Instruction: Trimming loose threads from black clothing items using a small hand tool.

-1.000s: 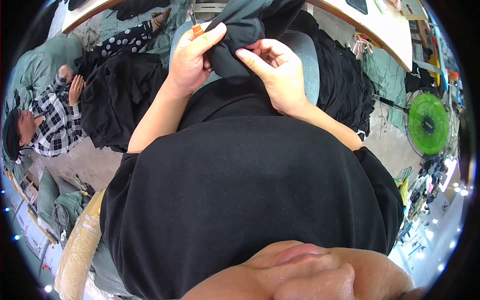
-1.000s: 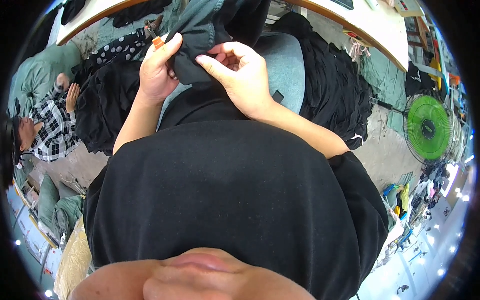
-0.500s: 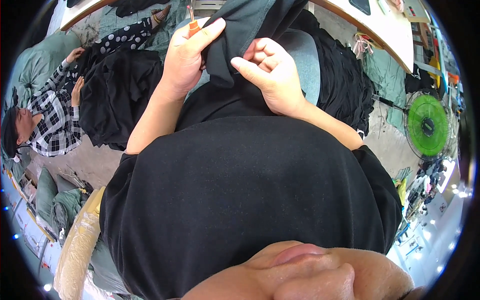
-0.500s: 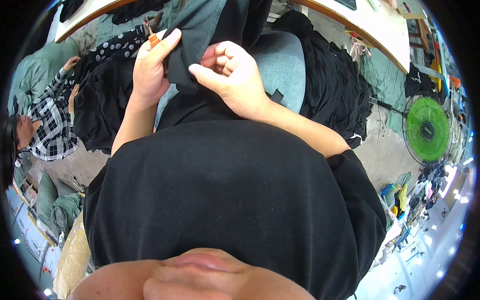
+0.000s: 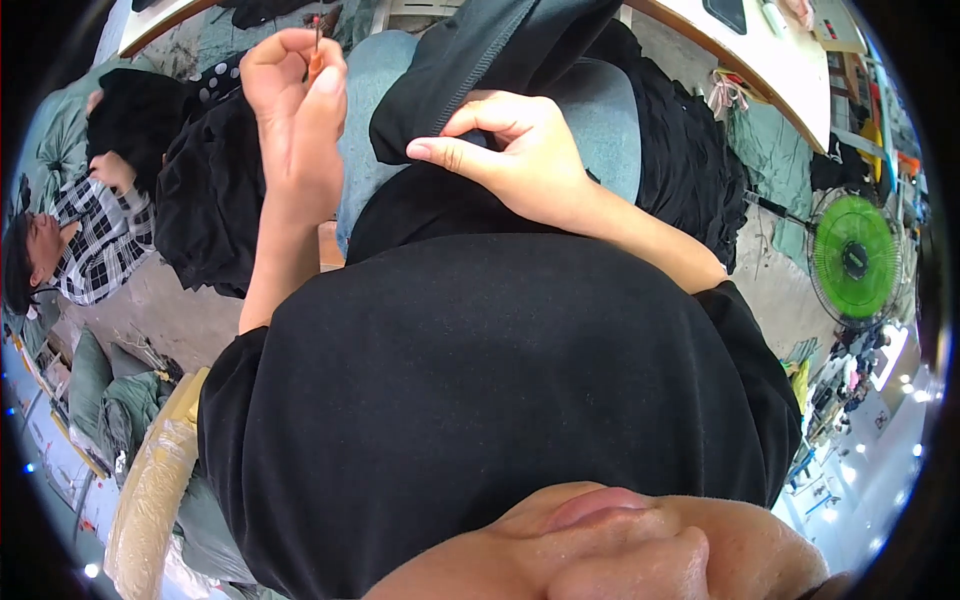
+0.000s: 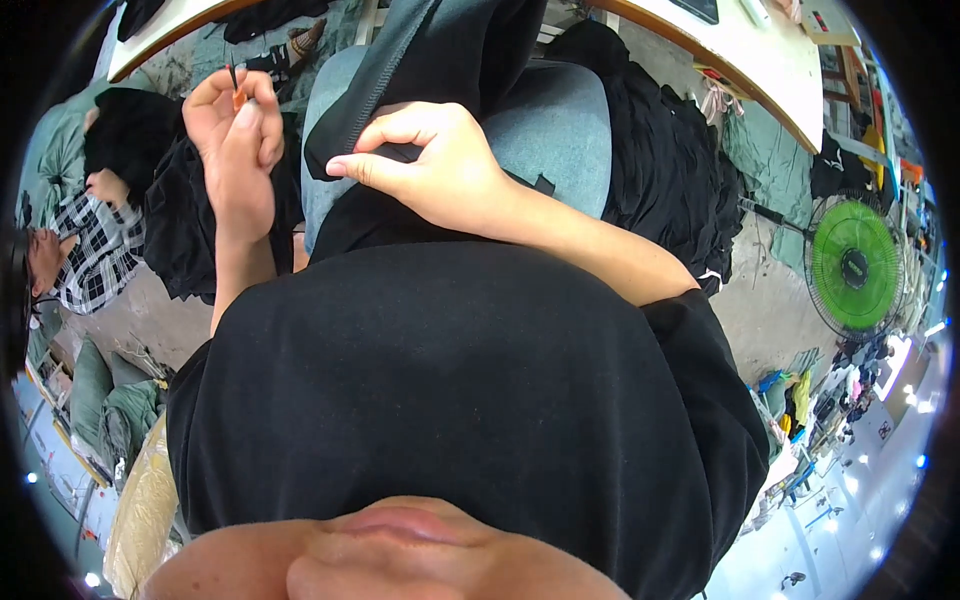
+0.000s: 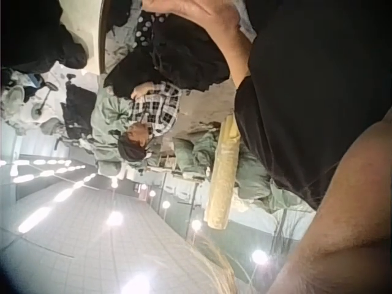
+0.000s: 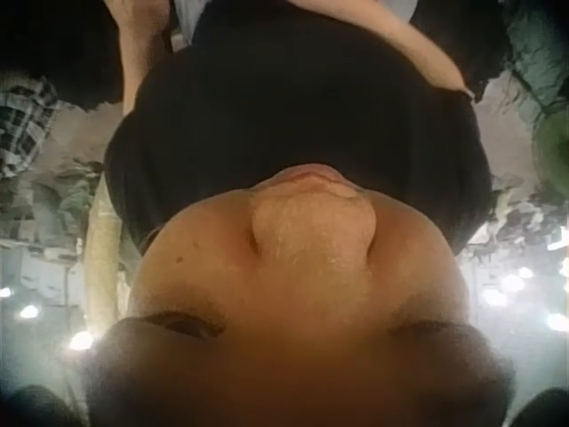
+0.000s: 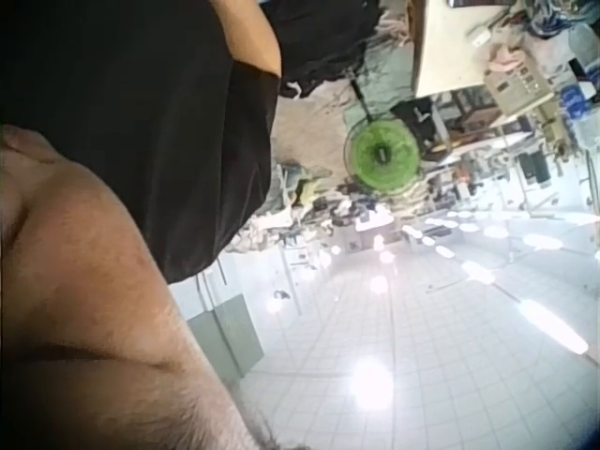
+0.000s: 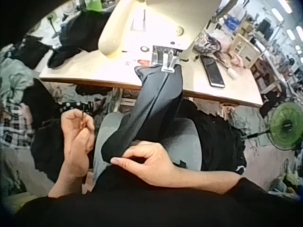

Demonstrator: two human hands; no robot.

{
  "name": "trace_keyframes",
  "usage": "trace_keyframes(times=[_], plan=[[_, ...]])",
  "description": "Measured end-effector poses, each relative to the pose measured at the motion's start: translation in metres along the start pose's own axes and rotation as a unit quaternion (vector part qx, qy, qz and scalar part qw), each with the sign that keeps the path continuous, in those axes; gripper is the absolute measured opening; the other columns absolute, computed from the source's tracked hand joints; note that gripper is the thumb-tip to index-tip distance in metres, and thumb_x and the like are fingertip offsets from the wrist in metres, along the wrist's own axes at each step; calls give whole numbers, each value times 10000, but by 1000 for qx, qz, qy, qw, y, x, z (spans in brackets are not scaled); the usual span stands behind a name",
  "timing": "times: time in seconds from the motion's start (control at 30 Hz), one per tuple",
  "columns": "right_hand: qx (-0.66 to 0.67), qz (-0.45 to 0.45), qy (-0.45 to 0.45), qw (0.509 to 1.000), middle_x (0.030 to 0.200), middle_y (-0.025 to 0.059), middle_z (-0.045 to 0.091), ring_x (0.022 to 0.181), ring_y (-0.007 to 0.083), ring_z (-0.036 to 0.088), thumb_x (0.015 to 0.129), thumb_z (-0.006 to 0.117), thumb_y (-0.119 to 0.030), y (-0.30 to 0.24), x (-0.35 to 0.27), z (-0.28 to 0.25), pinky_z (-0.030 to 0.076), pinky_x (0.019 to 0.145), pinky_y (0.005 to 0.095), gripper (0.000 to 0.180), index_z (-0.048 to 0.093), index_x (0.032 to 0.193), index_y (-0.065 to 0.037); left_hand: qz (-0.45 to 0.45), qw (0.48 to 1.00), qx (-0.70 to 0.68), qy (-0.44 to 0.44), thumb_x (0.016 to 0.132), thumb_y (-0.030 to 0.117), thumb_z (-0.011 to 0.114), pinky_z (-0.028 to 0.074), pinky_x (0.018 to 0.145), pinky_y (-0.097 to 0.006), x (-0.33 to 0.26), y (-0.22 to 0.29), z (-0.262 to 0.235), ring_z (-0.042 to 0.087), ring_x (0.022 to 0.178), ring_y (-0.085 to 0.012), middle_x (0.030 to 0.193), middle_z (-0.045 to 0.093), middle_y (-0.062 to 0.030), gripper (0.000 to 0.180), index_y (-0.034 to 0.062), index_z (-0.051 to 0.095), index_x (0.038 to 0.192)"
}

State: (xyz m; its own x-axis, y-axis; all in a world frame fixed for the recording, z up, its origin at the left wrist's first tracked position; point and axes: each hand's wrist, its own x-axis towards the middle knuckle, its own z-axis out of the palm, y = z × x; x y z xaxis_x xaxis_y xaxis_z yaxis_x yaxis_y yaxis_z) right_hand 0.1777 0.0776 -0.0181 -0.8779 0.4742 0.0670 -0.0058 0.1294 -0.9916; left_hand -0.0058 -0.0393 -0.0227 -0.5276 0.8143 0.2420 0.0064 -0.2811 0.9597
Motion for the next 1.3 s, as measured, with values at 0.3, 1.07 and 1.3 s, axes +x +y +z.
trace_keyframes(times=[0.3,1.07,1.3], plan=[[103,-59,-67,991,782,18,689,725,79,631,933,791,-140,-5,-6,-15,503,665,250,136,747,886,-20,-36,990,119,-74,1023,46,577,333,614,-177,1,35,-1,435,697,-5,894,587,13,177,17,637,1187],[14,62,21,998,845,92,758,797,124,708,895,805,-187,20,5,4,555,743,286,200,778,918,10,22,950,256,-176,990,73,638,454,662,-259,-1,29,20,544,698,-138,829,554,-47,367,30,542,1341],[56,29,48,997,902,94,775,862,149,712,888,814,-185,33,7,11,551,784,292,188,794,941,-5,-16,947,303,-109,997,32,644,519,681,-280,-39,16,4,664,758,-178,940,689,-108,177,1,637,1171]])
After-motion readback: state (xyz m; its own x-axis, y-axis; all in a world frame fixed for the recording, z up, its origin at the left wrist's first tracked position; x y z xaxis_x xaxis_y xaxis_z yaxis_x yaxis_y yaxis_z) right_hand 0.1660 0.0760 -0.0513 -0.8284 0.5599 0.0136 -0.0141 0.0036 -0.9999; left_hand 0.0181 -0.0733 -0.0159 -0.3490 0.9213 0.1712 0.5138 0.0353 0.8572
